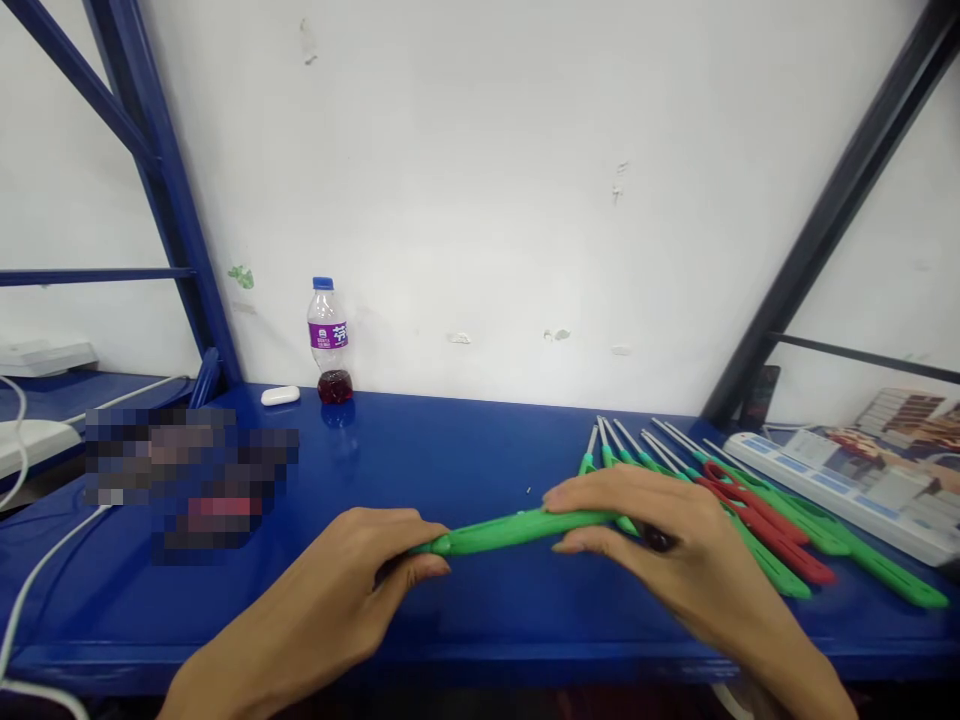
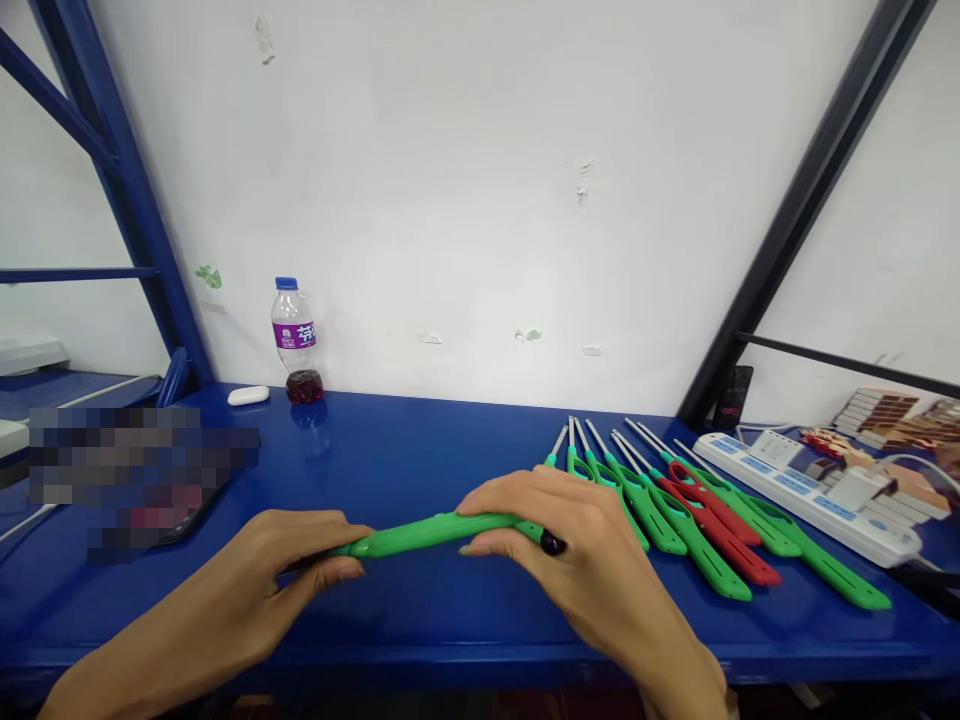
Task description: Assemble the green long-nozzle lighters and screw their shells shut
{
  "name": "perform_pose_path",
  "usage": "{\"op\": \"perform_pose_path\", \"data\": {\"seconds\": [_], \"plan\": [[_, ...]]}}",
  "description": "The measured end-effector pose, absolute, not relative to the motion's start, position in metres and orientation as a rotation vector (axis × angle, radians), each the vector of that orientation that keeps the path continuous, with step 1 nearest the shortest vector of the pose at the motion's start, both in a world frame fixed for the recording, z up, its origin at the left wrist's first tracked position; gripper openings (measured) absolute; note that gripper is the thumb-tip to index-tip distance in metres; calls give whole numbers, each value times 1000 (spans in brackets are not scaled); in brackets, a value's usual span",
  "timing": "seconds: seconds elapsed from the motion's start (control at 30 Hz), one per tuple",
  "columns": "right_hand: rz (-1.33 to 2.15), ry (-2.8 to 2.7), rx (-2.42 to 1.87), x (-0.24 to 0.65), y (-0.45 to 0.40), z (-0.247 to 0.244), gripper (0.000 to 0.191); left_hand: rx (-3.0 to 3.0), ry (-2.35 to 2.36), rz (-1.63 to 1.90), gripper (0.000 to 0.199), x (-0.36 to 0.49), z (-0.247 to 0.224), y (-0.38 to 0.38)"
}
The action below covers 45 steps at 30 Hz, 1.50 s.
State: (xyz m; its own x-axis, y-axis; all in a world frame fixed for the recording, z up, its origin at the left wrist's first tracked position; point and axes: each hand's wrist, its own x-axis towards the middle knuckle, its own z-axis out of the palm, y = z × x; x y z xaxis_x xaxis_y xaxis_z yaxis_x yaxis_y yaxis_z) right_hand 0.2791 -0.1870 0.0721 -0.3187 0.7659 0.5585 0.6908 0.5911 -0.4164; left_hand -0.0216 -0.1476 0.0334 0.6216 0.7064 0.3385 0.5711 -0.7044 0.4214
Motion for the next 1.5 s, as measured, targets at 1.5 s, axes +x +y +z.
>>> {"op": "perform_pose_path", "data": {"seconds": [1.5], "plan": [[171, -2337, -1399, 209, -139, 8, 27, 2646, 1273, 647, 16, -34, 5, -99]]}}
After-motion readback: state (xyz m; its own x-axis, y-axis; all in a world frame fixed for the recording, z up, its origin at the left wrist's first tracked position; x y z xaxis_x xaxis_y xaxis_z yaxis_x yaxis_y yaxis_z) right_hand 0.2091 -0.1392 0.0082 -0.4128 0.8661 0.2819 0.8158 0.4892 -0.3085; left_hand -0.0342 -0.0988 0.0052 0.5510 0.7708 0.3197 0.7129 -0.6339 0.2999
